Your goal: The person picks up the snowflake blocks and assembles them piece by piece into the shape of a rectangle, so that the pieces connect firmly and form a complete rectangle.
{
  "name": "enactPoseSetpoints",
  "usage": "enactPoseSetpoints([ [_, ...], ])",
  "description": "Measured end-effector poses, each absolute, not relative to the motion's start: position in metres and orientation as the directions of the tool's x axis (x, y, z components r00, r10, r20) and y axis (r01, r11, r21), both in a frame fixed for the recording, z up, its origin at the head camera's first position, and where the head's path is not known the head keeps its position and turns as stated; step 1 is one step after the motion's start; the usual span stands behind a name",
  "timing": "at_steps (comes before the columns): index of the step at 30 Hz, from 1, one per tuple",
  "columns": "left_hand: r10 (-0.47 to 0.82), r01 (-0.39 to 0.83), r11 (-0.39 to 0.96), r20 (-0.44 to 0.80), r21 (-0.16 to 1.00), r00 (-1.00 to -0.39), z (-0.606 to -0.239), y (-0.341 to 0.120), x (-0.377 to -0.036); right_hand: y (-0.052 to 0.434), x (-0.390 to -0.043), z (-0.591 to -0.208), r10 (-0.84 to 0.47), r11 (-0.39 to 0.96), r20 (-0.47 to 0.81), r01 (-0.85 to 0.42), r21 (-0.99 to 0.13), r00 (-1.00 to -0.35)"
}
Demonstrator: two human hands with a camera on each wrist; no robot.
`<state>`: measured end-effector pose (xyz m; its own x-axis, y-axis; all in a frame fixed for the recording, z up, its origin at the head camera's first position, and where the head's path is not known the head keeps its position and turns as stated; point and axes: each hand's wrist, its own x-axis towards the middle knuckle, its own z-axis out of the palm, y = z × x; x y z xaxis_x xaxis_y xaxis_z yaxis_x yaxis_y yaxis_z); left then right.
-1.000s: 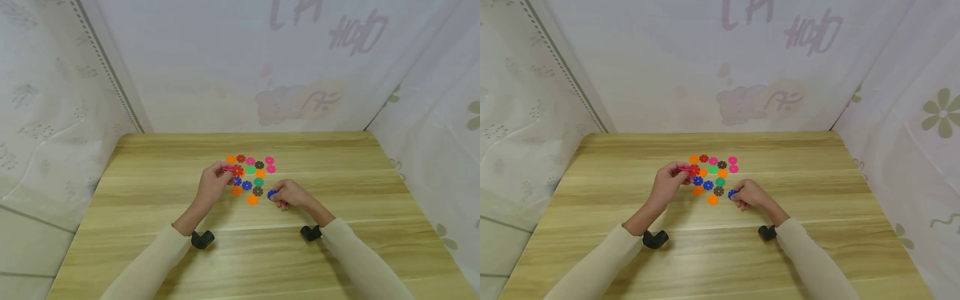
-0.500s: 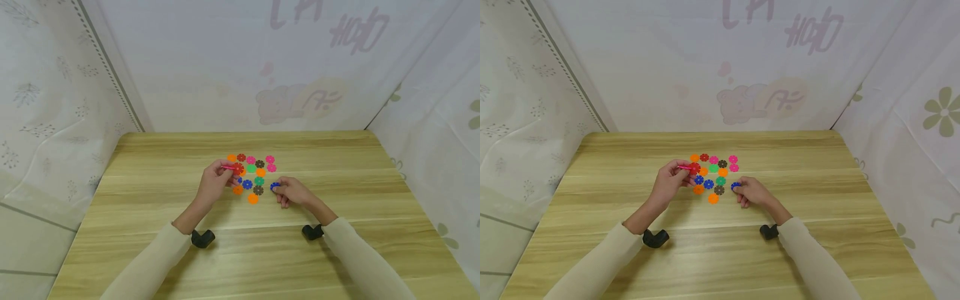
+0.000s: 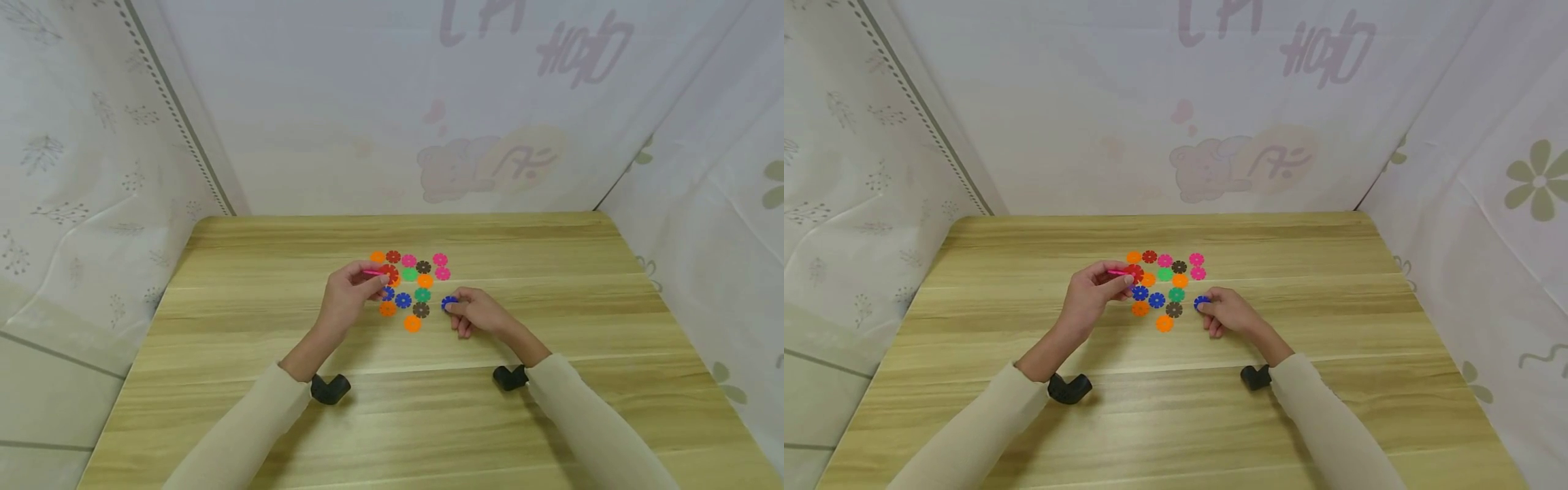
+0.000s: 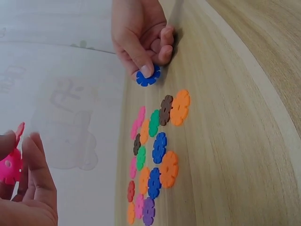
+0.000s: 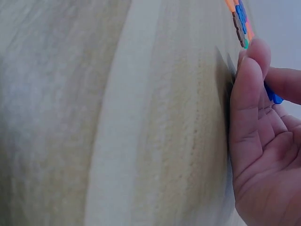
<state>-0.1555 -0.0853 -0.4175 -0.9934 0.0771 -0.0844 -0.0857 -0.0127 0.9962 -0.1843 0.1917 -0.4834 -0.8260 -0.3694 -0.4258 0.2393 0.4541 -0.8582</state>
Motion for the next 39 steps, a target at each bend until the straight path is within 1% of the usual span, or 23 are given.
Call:
enactPoseSetpoints([
  [4,0.062,-0.073,0.042,-0.076,0.996,-0.995,-0.419,-0.086,-0.156,0.192,-0.184,-0.483,-0.358,0.437,-0.422,0.250,-0.864,-0.833],
  [11,0.049,-0.076,0.081,-0.080,0.994,-0.996,-0.420,-0.087,-0.156,0.196,-0.186,-0.482,-0.367,0.371,-0.413,0.276,-0.887,-0.834],
  [18,0.034,-0.088,0.091,-0.092,0.992,-0.995,-0.419,-0.086,-0.156,0.195,-0.188,-0.474,-0.352,0.359,-0.353,0.223,-0.906,-0.867],
  [22,0.024,-0.084,0.104,-0.087,0.991,-0.996,-0.419,-0.087,-0.156,0.191,-0.188,-0.465,-0.345,0.330,-0.322,0.208,-0.921,-0.882],
  [26,0.041,-0.070,0.096,-0.074,0.993,-0.996,-0.418,-0.086,-0.156,0.188,-0.189,-0.457,-0.340,0.319,-0.283,0.173,-0.932,-0.897],
  [33,0.090,-0.021,0.129,-0.033,0.991,-0.995,-0.420,-0.083,-0.157,0.181,-0.188,-0.444,-0.321,0.284,-0.215,0.123,-0.951,-0.922],
  [39,0.102,0.034,0.158,0.018,0.987,-0.995,-0.420,-0.081,-0.157,0.172,-0.187,-0.428,-0.332,0.225,-0.179,0.107,-0.968,-0.926],
])
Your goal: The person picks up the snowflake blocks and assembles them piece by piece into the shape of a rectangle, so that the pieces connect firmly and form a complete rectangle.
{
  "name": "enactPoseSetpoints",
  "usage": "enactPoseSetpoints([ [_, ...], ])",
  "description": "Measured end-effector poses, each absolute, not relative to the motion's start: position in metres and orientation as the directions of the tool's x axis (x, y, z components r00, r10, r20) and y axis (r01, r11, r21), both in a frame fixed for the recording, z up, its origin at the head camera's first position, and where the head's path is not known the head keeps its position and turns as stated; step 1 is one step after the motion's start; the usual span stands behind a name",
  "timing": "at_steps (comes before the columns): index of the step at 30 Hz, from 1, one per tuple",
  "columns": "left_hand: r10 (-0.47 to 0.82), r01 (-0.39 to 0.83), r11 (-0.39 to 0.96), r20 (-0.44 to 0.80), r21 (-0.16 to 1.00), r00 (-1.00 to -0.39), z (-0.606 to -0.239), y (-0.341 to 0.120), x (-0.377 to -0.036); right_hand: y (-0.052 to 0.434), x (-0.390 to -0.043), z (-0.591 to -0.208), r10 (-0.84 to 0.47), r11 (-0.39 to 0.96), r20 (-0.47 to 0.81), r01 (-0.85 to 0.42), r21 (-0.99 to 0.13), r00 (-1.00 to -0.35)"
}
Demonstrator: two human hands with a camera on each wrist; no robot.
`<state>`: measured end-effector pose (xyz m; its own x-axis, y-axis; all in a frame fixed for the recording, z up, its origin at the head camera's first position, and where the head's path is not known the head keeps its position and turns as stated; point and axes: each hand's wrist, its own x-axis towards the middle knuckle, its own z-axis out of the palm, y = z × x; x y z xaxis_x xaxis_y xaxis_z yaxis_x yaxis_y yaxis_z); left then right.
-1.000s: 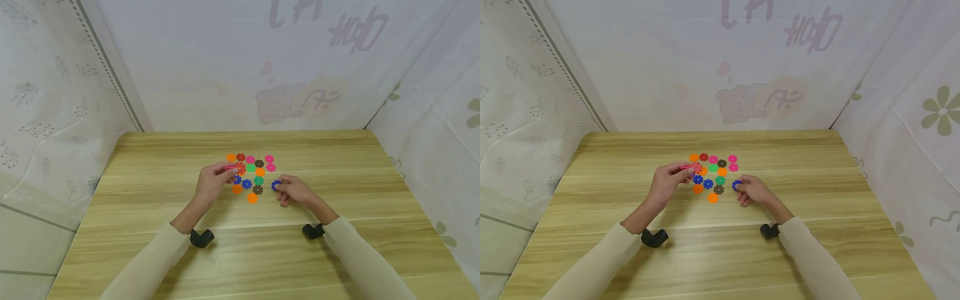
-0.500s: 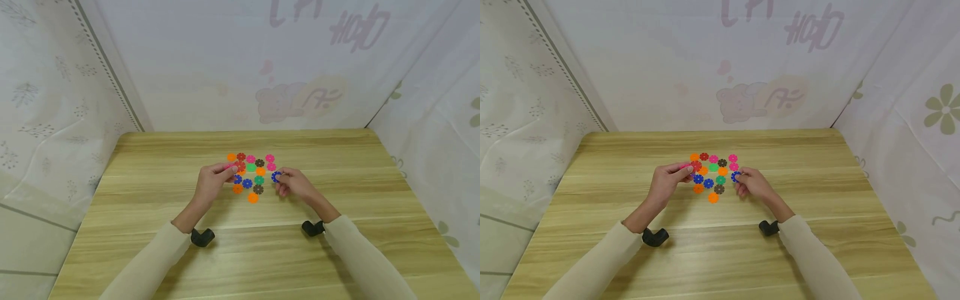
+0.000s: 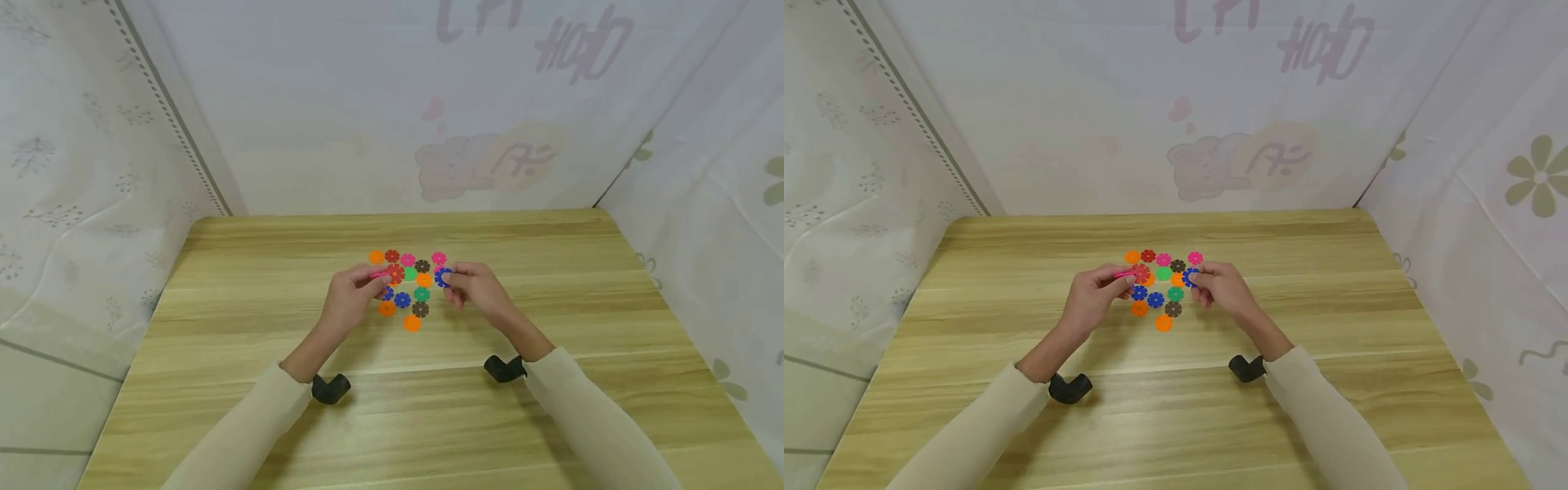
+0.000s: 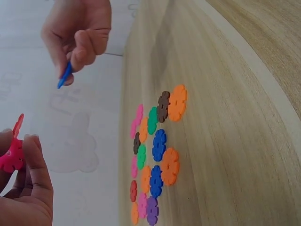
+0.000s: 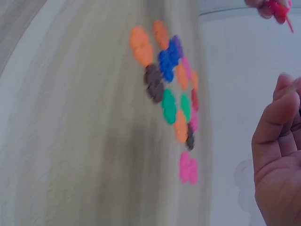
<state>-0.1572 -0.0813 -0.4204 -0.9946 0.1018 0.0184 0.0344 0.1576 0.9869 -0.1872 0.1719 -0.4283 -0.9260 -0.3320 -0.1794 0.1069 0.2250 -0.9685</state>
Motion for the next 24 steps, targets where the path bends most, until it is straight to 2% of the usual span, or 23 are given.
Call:
enactPoseSetpoints([
  [7,0.124,0.110,0.169,0.090,0.979,-0.988,-0.421,-0.080,-0.156,0.160,-0.185,-0.413,-0.346,0.178,-0.171,0.114,-0.977,-0.923],
  [24,0.150,0.150,0.089,0.136,0.985,-0.979,-0.419,-0.075,-0.154,0.145,-0.185,-0.397,-0.424,0.130,-0.176,0.133,-0.983,-0.888],
])
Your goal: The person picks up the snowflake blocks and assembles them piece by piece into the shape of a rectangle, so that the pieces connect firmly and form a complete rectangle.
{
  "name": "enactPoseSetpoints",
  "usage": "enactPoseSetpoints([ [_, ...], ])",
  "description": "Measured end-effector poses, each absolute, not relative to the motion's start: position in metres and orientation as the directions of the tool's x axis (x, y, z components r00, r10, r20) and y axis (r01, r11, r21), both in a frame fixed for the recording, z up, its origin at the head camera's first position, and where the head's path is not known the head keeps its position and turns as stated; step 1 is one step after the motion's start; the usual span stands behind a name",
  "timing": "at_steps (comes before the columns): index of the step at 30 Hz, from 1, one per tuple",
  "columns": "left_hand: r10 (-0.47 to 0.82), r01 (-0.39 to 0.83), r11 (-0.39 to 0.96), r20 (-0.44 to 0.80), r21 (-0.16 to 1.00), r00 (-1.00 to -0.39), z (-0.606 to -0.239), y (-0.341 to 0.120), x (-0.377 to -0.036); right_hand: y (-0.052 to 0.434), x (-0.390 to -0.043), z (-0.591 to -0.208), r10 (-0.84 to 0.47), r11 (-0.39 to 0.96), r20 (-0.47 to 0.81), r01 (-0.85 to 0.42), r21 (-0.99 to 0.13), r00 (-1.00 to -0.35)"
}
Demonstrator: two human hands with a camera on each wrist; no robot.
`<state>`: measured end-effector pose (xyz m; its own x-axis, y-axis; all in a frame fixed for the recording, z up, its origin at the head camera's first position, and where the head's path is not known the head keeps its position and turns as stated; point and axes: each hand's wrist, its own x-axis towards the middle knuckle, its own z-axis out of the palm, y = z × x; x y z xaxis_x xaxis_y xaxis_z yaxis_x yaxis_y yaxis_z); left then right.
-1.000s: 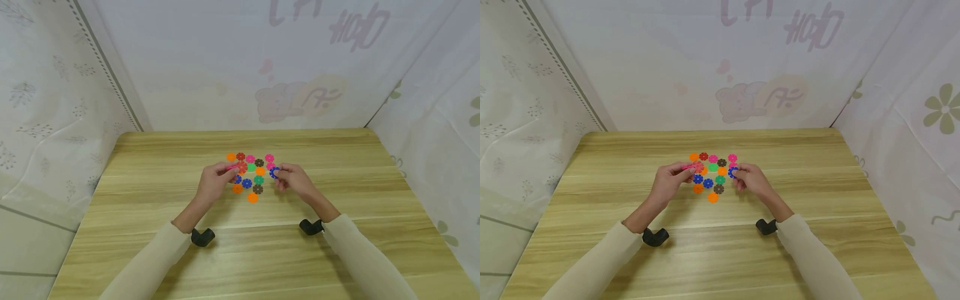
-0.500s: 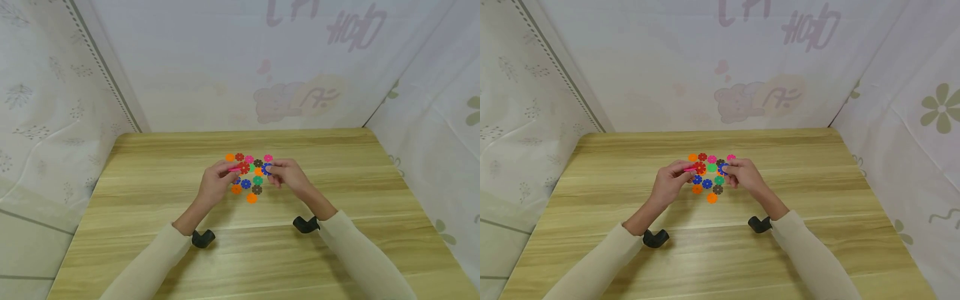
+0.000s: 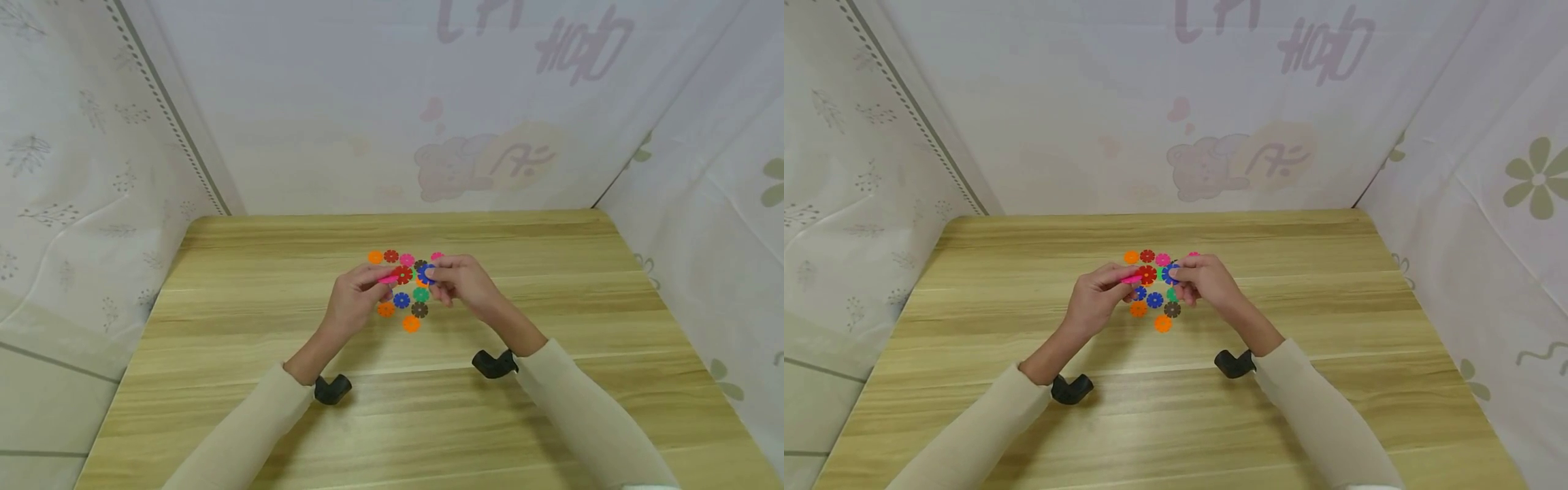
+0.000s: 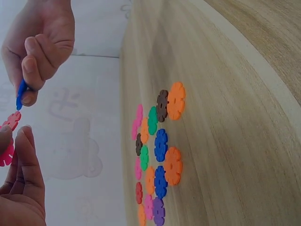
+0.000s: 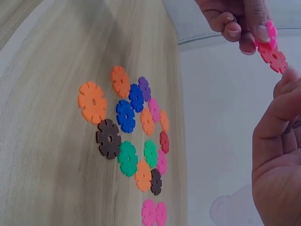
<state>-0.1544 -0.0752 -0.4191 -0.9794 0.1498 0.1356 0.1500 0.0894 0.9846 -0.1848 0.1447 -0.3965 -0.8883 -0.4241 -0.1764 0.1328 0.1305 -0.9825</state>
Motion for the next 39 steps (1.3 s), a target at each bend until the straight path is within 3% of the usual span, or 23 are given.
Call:
enactPoseSetpoints([
  [10,0.185,0.304,0.123,0.279,0.945,-0.942,-0.4234,-0.0748,-0.1535,0.1417,-0.1844,-0.3960,-0.441,0.130,-0.190,0.147,-0.981,-0.877],
  [18,0.243,0.498,0.234,0.446,0.835,-0.861,-0.4237,-0.0781,-0.1529,0.1420,-0.1847,-0.3939,-0.470,0.119,-0.234,0.202,-0.972,-0.851],
  [39,0.291,0.740,0.331,0.683,0.586,-0.670,-0.4280,-0.0785,-0.1552,0.1446,-0.1866,-0.3912,-0.550,-0.023,-0.259,0.325,-0.946,-0.794],
])
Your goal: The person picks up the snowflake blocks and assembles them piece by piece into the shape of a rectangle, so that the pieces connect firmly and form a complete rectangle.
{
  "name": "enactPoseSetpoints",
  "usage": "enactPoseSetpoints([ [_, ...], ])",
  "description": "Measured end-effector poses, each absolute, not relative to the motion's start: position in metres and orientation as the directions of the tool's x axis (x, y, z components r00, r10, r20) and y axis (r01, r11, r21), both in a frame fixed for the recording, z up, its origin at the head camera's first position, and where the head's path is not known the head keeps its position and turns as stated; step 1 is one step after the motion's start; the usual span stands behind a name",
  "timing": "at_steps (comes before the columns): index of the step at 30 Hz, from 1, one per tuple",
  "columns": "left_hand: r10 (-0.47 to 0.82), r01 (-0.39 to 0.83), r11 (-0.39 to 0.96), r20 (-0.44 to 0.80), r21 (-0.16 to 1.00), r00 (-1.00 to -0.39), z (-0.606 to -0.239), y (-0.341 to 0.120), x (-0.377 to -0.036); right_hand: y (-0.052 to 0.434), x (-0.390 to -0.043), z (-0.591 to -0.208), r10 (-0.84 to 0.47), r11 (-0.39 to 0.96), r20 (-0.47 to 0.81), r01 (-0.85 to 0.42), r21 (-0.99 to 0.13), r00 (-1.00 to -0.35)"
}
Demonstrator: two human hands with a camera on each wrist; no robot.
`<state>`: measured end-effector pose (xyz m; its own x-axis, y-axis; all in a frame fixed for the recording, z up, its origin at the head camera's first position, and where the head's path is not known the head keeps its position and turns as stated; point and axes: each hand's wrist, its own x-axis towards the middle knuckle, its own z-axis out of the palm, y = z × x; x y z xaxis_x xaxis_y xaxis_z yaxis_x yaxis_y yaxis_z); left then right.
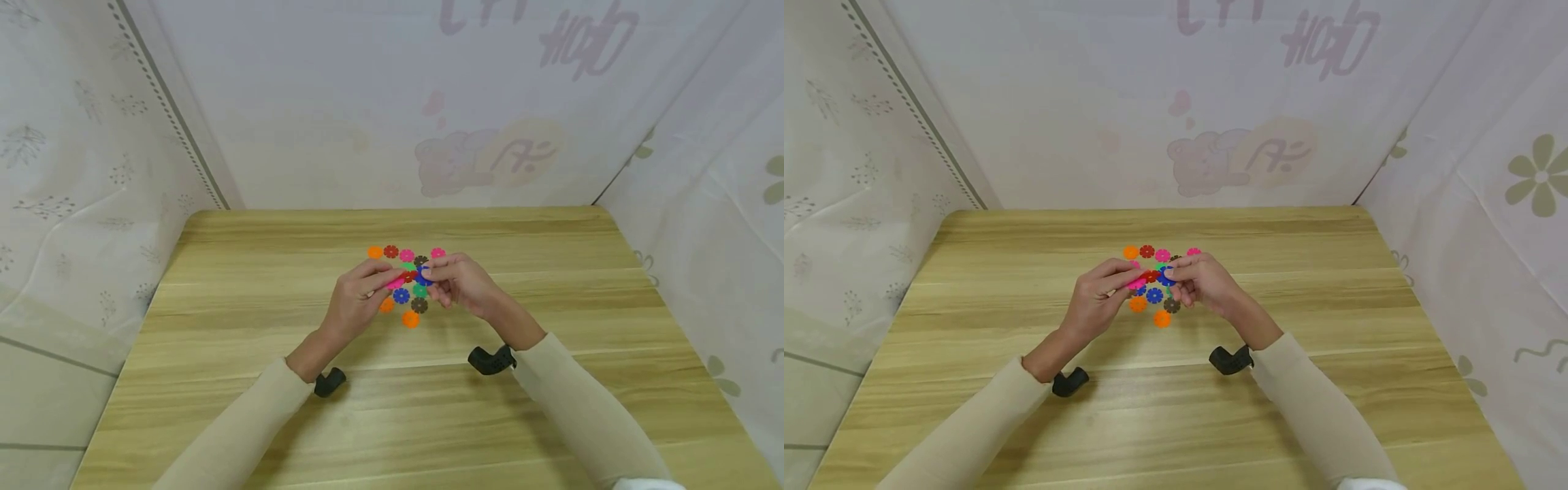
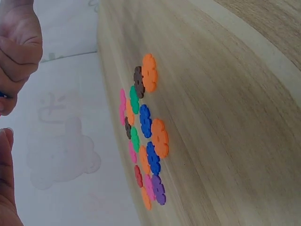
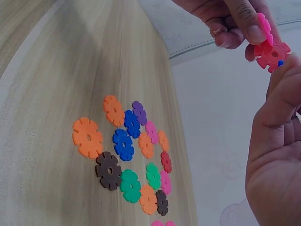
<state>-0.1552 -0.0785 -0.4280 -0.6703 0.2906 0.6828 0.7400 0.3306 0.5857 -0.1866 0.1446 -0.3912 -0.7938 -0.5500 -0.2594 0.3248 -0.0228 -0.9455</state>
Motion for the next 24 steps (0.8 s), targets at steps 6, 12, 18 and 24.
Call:
enactPoseSetpoints([
  [6,0.289,0.771,0.340,0.721,0.538,-0.630,-0.4296,-0.0750,-0.1566,0.1451,-0.1870,-0.3932,-0.543,-0.036,-0.269,0.342,-0.939,-0.796],
  [12,0.292,0.792,0.338,0.744,0.508,-0.601,-0.4306,-0.0694,-0.1589,0.1473,-0.1863,-0.3944,-0.523,-0.029,-0.279,0.343,-0.939,-0.806],
  [18,0.308,0.793,0.339,0.737,0.506,-0.602,-0.4271,-0.0692,-0.1615,0.1485,-0.1868,-0.3904,-0.524,-0.016,-0.275,0.332,-0.943,-0.806],
  [24,0.330,0.781,0.366,0.713,0.507,-0.618,-0.4250,-0.0711,-0.1635,0.1494,-0.1885,-0.3873,-0.521,0.002,-0.261,0.305,-0.952,-0.812],
])
